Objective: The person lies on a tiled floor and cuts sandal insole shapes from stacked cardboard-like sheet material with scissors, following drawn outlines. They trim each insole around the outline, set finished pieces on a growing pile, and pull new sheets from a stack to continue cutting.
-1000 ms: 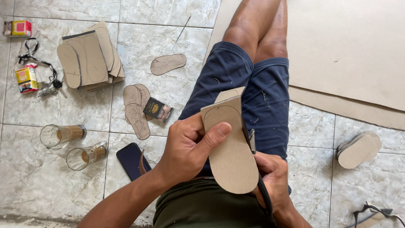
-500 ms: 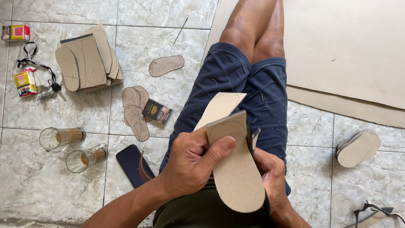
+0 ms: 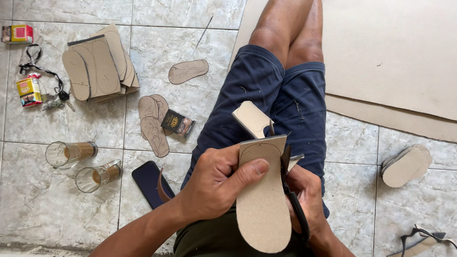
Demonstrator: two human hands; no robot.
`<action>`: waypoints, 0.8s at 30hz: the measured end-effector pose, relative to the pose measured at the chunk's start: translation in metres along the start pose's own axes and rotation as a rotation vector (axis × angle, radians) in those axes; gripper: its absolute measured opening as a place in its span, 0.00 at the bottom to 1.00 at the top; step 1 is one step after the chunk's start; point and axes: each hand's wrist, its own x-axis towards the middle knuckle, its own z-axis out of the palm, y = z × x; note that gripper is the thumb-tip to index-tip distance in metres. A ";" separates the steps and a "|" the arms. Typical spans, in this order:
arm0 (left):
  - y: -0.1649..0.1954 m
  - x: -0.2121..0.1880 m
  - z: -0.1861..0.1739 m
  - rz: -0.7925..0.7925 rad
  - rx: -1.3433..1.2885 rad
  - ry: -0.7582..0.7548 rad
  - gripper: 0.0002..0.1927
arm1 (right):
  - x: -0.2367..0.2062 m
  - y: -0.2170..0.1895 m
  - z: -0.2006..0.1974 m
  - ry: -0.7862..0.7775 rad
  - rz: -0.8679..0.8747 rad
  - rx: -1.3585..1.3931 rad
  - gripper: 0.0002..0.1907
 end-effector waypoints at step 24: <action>0.023 0.014 -0.032 -0.235 0.002 -0.266 0.14 | 0.005 -0.024 -0.005 -0.119 0.083 -0.123 0.20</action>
